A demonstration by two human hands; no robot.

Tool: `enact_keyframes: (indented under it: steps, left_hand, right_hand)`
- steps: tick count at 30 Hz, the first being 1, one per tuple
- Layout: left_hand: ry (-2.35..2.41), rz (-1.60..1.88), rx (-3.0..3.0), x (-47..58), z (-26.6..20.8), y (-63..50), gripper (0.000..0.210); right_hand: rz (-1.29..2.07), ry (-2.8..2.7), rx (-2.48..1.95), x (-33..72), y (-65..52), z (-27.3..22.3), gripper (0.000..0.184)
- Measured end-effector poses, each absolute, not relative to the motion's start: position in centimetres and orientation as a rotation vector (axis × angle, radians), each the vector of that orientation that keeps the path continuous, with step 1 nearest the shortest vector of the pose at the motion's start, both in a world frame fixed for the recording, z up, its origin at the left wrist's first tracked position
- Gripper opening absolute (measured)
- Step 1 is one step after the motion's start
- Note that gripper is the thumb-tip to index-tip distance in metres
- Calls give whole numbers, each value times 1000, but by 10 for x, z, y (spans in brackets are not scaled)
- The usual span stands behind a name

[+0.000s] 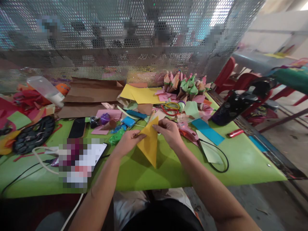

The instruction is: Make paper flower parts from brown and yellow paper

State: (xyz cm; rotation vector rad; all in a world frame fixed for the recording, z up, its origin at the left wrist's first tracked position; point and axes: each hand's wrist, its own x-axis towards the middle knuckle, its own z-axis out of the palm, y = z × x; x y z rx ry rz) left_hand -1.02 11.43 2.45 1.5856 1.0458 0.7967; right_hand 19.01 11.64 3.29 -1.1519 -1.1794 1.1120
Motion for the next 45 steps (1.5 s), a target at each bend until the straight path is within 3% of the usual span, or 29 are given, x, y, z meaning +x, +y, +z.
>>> enact_keyframes:
  steps: [5,9,17,22,32,45]
  left_hand:
    - [1071,813,1568,-10,27,115,51]
    - [1092,878,1556,-9,30,115,55]
    - [1085,962,1686,-12,23,120,41]
    - [1161,1070,1583,-14,24,121,41]
    - [1137,1381,1226,-15,21,128,47]
    - [1040,1435,999,-15,23,127,49]
  right_hand:
    - [1151,-1133,-1151,185,114,34,39]
    - [1386,-1204,-1123,180,112,33,40]
    - [1288,-1156,-1147,182,113,30,35]
    - [1452,-1194,-1176,183,114,30,42]
    - [1361,-1300,-1204,186,115,32,43]
    - [1185,-1378,-1216,188,114,35,35]
